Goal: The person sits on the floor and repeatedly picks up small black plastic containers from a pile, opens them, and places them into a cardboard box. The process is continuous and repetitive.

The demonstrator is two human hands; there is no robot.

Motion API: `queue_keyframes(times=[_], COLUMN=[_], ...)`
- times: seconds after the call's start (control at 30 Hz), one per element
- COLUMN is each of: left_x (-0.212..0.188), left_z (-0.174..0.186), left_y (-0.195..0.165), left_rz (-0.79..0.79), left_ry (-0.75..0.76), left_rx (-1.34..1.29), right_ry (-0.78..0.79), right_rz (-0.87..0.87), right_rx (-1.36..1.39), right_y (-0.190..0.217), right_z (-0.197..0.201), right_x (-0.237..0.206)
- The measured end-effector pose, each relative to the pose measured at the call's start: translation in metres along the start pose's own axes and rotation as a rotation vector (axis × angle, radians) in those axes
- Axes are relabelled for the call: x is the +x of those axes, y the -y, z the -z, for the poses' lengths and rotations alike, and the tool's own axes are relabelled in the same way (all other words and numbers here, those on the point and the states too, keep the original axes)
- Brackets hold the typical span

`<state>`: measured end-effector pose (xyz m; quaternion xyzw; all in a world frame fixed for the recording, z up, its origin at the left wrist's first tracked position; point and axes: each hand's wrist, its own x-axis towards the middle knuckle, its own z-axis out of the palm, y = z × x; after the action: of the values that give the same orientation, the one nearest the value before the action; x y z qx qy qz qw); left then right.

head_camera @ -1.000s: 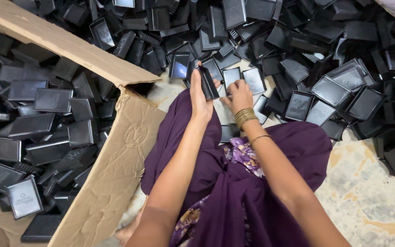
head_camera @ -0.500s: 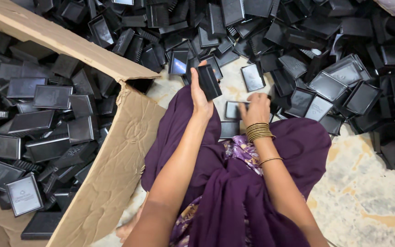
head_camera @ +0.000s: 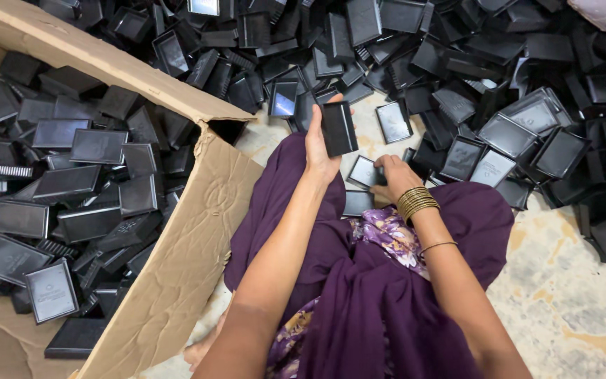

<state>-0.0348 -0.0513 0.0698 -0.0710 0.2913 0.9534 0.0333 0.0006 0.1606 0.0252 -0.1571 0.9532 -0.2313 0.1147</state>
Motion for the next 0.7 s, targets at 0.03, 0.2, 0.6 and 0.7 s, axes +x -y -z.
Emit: queue_keyframes(times=[0.03,0.2,0.6,0.7], left_x=[0.0,0.001,-0.003,-0.007], left_z=[0.001,0.005,-0.006,-0.009], left_y=[0.001,0.003,0.016,0.016], left_rz=[-0.003,-0.068,-0.07,-0.06], left_ry=[-0.009,-0.028,0.031,0.039], left_rx=[0.012,0.004,0.257,0.312], right_ry=[-0.052,-0.112,-0.3,-0.274], right_rz=[-0.025,-0.175,-0.033,-0.094], right_rx=[0.017,-0.146,0.897,0.757], right_y=[0.004,0.027,0.088,0.105], right_z=[-0.002,-0.009,0.058,0.063], right_x=[0.002,0.012,0.0,-0.004])
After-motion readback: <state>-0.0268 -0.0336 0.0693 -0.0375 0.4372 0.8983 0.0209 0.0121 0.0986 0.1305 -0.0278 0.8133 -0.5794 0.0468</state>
